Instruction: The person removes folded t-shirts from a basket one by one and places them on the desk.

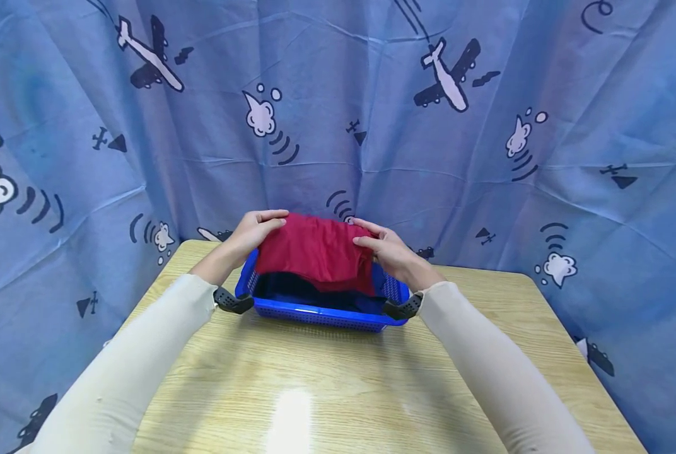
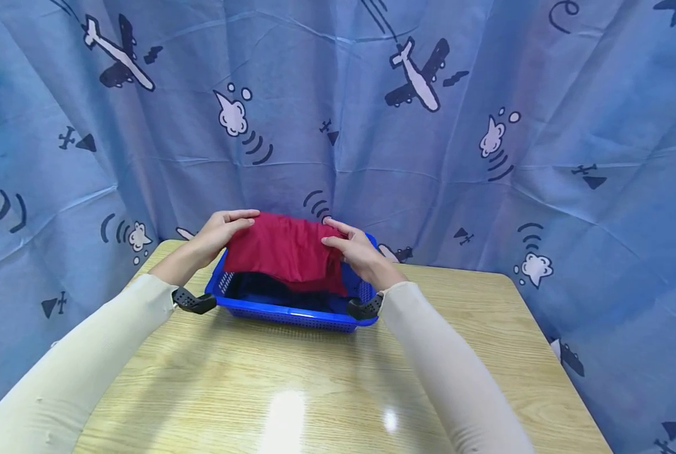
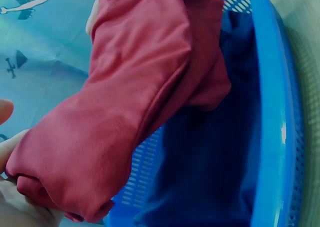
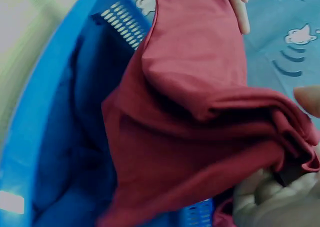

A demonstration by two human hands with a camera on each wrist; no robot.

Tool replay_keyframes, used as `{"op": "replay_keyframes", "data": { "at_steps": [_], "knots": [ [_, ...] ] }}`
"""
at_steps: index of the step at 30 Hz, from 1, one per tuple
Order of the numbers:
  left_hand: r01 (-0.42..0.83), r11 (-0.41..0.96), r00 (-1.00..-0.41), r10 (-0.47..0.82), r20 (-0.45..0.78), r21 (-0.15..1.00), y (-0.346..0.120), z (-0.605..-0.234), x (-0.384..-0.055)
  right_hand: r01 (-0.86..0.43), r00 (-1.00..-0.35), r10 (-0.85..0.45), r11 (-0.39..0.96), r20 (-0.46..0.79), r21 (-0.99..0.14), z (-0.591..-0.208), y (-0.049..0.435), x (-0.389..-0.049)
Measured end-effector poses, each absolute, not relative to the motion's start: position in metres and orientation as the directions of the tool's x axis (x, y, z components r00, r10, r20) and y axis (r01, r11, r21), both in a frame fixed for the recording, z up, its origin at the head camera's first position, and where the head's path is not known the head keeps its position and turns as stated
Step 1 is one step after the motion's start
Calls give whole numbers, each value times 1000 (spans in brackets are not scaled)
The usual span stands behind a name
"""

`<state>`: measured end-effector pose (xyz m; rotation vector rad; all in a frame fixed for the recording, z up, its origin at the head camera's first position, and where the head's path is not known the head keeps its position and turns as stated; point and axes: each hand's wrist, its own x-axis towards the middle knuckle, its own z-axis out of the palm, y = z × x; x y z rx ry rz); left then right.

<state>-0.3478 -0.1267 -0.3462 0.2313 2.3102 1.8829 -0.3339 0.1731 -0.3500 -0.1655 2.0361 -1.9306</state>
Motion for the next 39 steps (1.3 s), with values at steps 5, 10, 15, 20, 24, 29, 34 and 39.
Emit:
{"op": "replay_keyframes", "data": {
  "at_steps": [5,10,15,20,24,29,34,39],
  "knots": [
    [43,146,-972,233,8,988,-124,-335,-345,112,-950,-285,61,-125,-992,-335,182,-334],
    [39,139,-965,264,1,989,-121,-331,-341,99,-957,-269,46,-107,-994,-326,190,-334],
    [71,162,-953,304,19,984,-112,-326,-340,74,-960,-266,58,-87,-996,-316,203,-333],
    [93,146,-941,336,39,985,-96,-320,-339,51,-963,-257,96,-75,-994,-306,225,-328],
    [110,127,-931,360,57,986,-77,-314,-339,42,-967,-246,119,-70,-992,-298,247,-323],
    [120,125,-917,394,61,985,-48,-308,-341,39,-968,-245,90,-60,-995,-290,276,-315],
    [126,105,-905,419,71,986,-20,-302,-339,22,-971,-236,74,-39,-997,-284,304,-311],
    [140,105,-892,445,79,985,7,-299,-338,15,-976,-216,69,-30,-997,-281,331,-307]
  ]
}}
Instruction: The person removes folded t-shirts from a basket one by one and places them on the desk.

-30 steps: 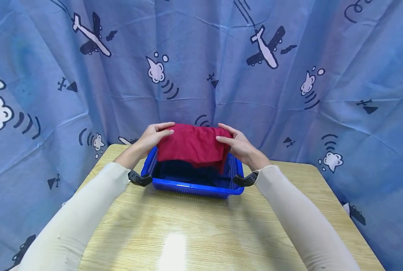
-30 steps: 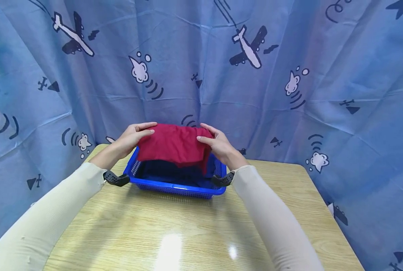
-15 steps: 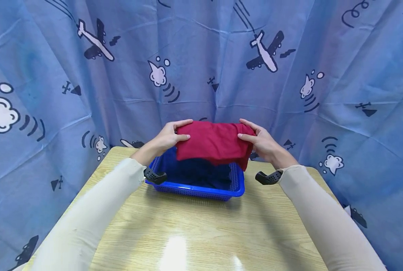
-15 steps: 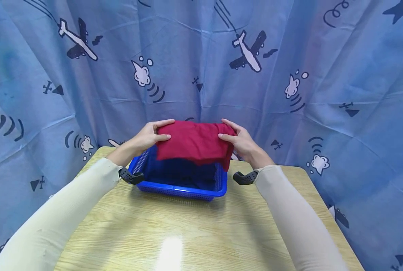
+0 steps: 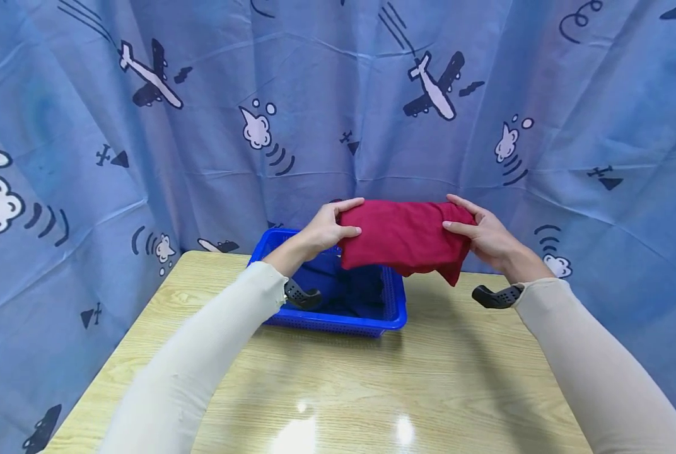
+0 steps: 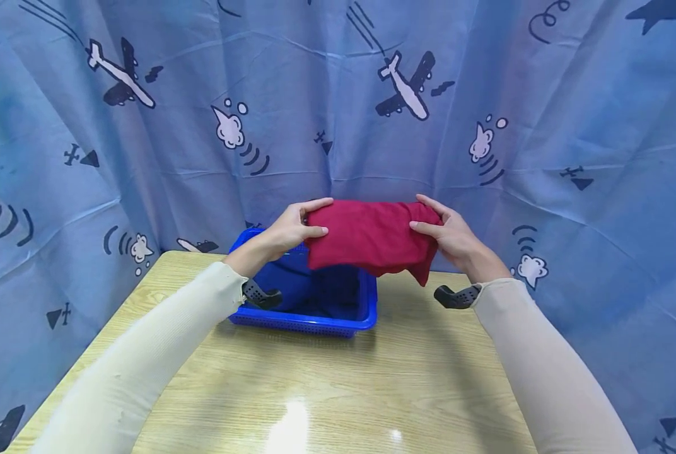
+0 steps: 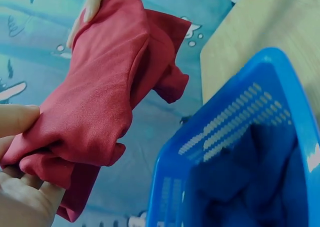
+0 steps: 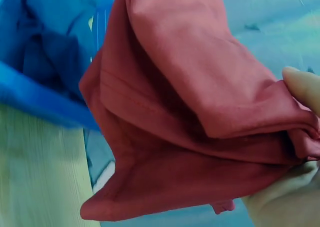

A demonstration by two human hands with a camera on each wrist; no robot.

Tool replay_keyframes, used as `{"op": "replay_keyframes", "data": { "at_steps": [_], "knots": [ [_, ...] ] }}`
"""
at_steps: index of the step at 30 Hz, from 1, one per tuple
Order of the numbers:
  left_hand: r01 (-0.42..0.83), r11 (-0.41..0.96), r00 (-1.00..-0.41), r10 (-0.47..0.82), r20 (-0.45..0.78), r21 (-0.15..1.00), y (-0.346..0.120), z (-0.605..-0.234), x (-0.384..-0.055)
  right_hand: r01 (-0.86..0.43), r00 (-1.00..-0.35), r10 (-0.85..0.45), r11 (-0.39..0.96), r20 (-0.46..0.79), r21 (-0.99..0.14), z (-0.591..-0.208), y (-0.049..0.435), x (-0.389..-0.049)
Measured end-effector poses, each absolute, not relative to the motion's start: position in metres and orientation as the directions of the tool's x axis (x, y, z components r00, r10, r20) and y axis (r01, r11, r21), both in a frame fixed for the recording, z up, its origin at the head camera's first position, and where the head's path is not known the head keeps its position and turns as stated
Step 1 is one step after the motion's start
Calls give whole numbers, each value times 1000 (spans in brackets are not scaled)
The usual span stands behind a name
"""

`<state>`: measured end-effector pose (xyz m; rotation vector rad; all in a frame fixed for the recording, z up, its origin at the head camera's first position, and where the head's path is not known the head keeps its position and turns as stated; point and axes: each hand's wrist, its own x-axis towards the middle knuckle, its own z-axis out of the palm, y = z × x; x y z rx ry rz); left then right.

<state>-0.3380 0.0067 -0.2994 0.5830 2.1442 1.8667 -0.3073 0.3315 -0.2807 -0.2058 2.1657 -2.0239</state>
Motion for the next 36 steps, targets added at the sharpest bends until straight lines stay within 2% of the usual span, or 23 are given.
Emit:
{"op": "replay_keyframes", "data": {
  "at_steps": [12,19,26,32,36],
  "knots": [
    [117,97,-855,516,51,988,66,-321,-330,57,-976,-207,80,-73,-995,-295,393,-305],
    [90,116,-852,524,16,989,96,-342,-324,98,-976,-177,175,-130,-980,-315,424,-300],
    [65,125,-843,537,-12,990,124,-347,-315,105,-980,-155,140,-126,-985,-325,448,-295],
    [119,178,-855,519,9,977,144,-360,-312,121,-980,-132,208,-151,-971,-333,461,-292],
    [180,261,-868,495,29,948,154,-370,-312,133,-977,-133,224,-165,-966,-344,468,-290]
  ]
}}
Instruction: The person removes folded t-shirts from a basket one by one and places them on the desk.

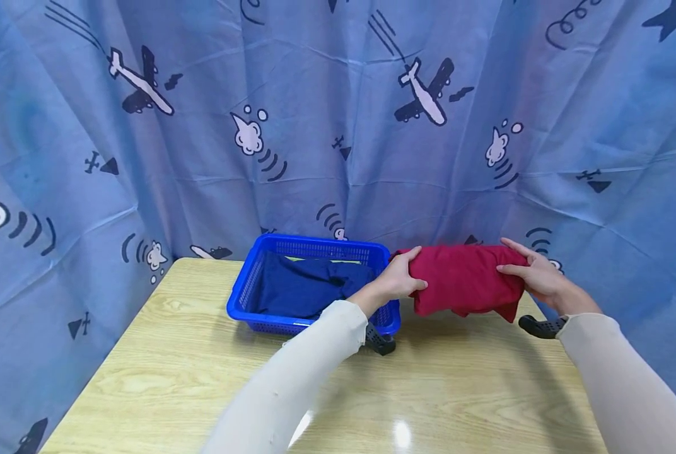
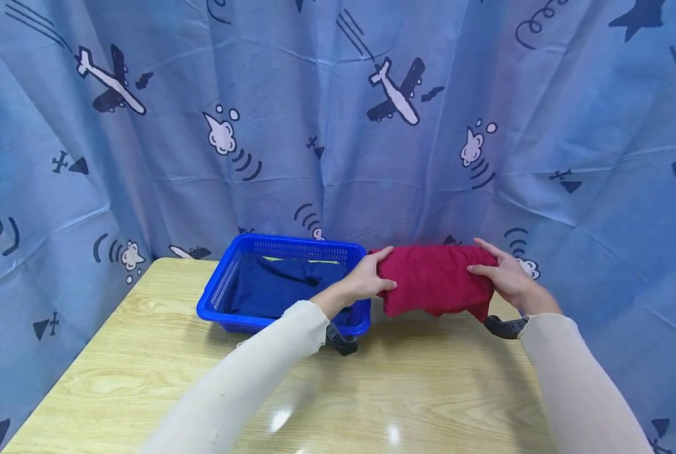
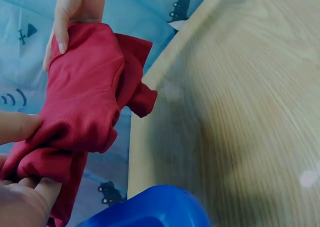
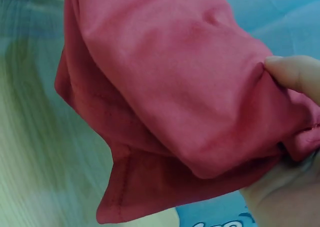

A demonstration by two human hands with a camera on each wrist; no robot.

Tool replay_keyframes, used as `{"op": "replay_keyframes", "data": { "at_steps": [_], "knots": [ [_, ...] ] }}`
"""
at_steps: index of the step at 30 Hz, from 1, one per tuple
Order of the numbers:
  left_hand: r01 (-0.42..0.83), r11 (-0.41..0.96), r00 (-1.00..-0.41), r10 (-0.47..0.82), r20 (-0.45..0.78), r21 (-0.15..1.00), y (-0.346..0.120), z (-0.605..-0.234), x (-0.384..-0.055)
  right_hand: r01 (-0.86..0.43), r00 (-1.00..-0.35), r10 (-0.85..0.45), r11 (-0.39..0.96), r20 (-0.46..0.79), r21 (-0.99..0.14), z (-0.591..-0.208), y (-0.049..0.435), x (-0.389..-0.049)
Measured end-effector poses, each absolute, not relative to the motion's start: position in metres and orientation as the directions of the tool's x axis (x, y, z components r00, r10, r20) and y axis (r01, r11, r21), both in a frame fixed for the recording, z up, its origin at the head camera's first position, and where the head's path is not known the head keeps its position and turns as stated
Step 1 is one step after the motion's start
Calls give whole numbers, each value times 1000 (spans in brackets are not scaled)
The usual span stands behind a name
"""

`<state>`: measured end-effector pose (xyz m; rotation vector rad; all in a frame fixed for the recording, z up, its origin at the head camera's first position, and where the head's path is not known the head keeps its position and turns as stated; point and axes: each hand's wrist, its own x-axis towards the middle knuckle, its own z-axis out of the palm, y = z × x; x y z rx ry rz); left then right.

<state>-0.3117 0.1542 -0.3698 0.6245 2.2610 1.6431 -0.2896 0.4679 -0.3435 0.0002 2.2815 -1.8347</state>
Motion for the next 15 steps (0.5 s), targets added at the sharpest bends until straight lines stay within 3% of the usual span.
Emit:
{"op": "replay_keyframes", "data": {
  "at_steps": [9,15],
  "knots": [
    [302,445,-875,480,60,843,165,-386,-315,127,-978,-142,177,-153,-976,-368,472,-290],
    [321,536,-881,471,39,781,171,-395,-313,164,-972,-127,239,-198,-957,-384,474,-292]
  ]
}}
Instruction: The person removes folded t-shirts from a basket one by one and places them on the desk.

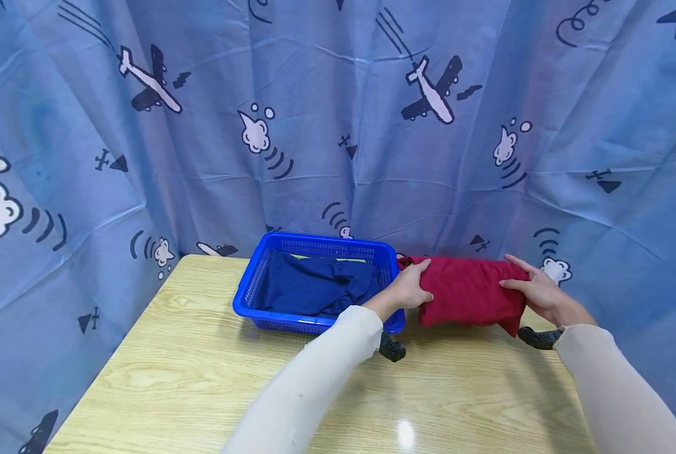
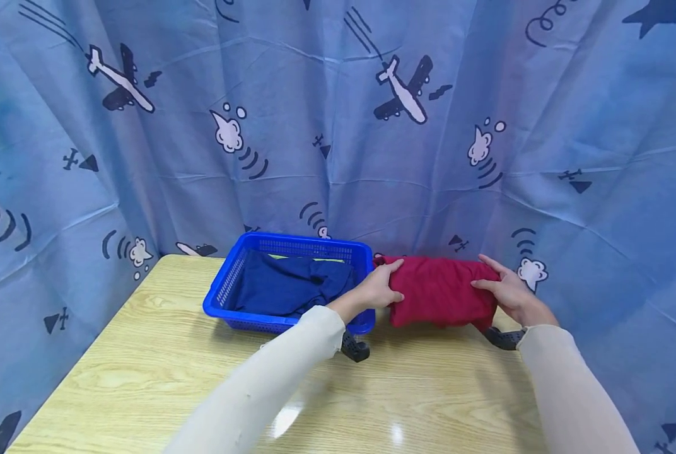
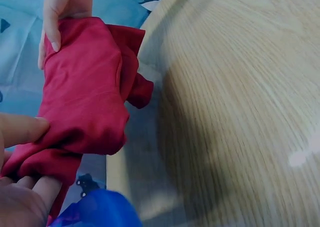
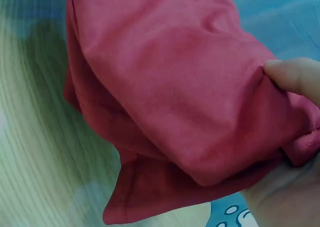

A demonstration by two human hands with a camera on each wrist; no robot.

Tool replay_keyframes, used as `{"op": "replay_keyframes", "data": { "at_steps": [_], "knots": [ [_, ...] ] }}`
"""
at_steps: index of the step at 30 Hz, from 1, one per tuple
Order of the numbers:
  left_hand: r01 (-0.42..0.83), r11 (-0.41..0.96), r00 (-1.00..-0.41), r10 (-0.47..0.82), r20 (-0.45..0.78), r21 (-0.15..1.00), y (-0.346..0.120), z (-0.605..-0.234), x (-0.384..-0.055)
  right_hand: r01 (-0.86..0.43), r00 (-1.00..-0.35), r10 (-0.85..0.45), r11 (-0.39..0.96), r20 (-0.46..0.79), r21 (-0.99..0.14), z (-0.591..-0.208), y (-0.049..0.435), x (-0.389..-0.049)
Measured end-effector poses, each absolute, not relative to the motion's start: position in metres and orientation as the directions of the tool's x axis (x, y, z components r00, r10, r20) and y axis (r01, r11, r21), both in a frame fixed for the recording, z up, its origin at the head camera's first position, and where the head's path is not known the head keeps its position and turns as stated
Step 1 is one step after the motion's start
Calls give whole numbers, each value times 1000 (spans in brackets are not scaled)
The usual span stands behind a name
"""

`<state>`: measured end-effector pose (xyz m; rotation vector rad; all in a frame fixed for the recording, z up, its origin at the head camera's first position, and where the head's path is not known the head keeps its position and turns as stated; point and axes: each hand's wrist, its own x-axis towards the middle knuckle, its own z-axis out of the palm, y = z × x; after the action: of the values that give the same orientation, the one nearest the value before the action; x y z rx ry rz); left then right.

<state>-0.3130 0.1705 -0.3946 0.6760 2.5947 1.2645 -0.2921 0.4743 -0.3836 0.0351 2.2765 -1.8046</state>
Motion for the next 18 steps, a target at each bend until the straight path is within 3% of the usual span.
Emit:
{"op": "replay_keyframes", "data": {
  "at_steps": [12,18],
  "knots": [
    [391,666,-863,505,2,635,178,-400,-315,170,-974,-91,325,-209,-930,-408,473,-292],
    [456,767,-858,514,-8,451,184,-404,-313,173,-975,-74,356,-212,-919,-417,469,-292]
  ]
}}
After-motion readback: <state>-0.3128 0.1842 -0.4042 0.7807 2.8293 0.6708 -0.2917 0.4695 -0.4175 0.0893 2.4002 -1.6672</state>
